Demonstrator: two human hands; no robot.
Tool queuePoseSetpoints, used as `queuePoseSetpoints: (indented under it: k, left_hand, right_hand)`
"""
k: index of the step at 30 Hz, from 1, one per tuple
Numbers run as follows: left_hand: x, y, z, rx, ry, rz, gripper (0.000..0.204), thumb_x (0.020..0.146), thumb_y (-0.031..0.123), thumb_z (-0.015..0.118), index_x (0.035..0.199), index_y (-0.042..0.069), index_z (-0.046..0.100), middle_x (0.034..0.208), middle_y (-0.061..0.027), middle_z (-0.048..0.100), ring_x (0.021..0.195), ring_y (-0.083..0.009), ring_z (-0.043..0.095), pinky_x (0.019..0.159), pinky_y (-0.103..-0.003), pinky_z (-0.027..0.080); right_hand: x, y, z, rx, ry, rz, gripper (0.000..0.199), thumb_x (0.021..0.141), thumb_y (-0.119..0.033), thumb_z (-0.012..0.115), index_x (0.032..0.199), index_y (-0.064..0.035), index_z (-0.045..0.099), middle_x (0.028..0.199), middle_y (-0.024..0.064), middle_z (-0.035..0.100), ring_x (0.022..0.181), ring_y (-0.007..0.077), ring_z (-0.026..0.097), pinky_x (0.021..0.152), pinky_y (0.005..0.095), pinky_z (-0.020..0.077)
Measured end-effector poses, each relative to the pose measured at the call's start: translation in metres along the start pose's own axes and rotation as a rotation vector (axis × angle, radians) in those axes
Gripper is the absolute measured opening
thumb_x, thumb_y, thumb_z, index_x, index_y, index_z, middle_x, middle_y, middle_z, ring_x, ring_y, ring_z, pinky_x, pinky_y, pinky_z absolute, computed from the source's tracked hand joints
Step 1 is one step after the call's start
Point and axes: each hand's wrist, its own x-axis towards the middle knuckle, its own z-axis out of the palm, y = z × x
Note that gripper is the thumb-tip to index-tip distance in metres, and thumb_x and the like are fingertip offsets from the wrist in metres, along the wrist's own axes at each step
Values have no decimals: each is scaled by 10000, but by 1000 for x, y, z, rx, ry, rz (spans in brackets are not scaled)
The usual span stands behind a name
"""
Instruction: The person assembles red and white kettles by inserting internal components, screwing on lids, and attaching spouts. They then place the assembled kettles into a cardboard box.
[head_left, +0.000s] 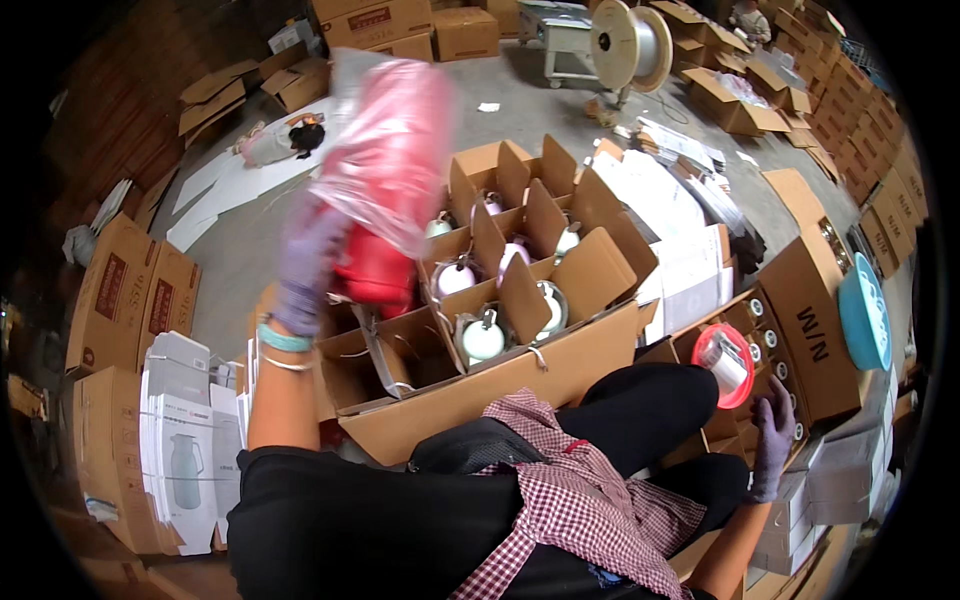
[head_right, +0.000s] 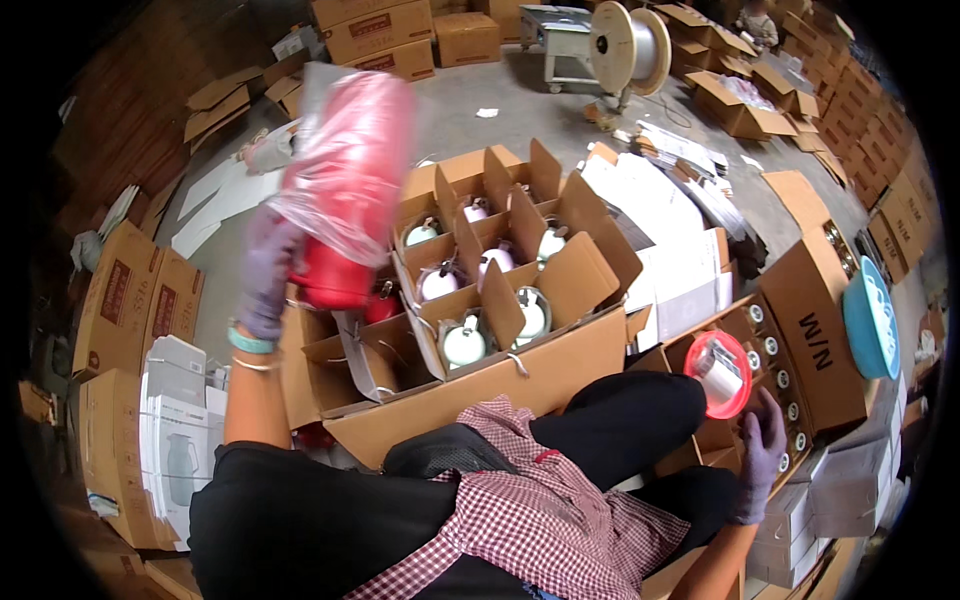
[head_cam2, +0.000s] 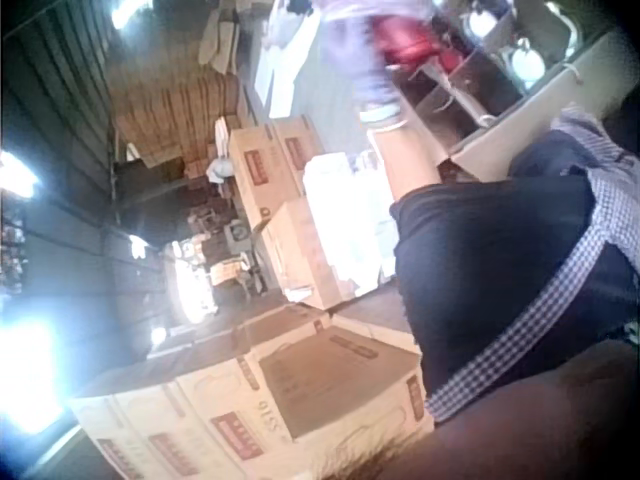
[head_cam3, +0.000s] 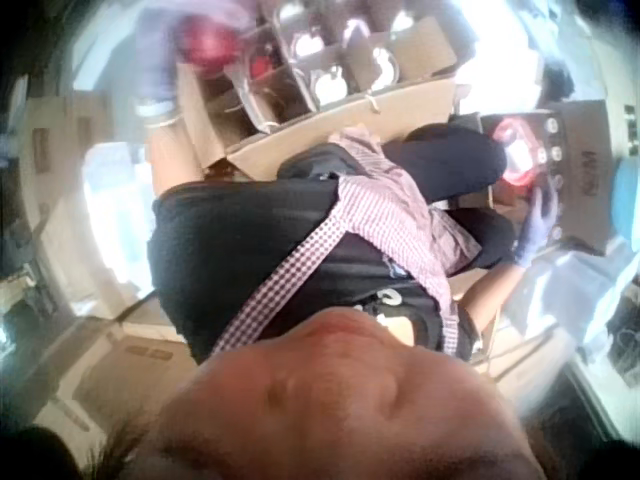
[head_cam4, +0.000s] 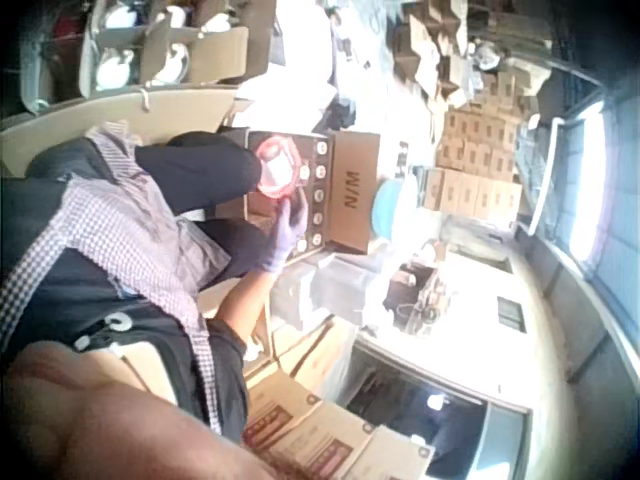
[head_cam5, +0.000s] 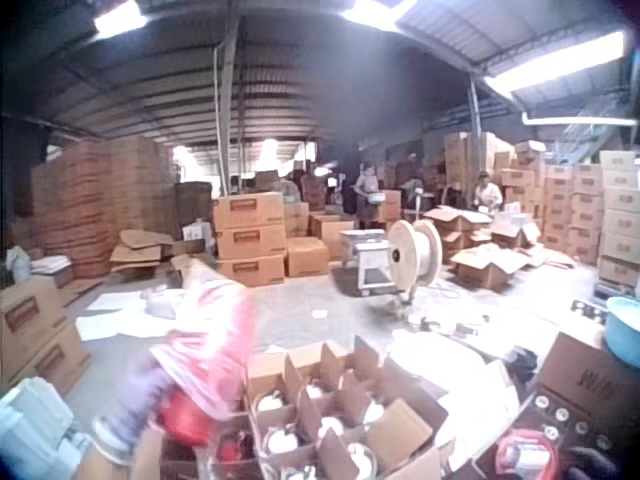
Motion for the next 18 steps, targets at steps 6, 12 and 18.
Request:
queuePoseSetpoints:
  k: [6, 12, 18]
  left_hand:
    - [29, -34, -166, 612, 138, -58, 207, 896, 219, 642, 961, 29, 691, 768, 13, 625, 594, -69, 530, 518, -235, 426]
    - [-9, -39, -182, 582, -62, -542, 252, 851, 236, 684, 905, -10, 701, 709, 6, 621, 622, -91, 544, 564, -258, 441]
    - [19, -91, -169, 850, -442, -774, 295, 791, 297, 710, 850, 8, 704, 694, -30, 622, 624, -121, 554, 562, -286, 435]
  right_hand:
    - [17, 13, -1, -102, -108, 47, 415, 976, -67, 568, 1388, -31, 535, 1023, 24, 626, 875, 75, 552, 753, 204, 440]
    - [7, 12, 2, -140, -105, 140, 430, 961, -44, 574, 1389, -20, 532, 1027, 18, 613, 887, 67, 538, 771, 195, 425]
    - [17, -5, 32, -214, -206, 93, 415, 978, -90, 572, 1385, -19, 537, 1154, 45, 628, 983, 100, 572, 874, 232, 459]
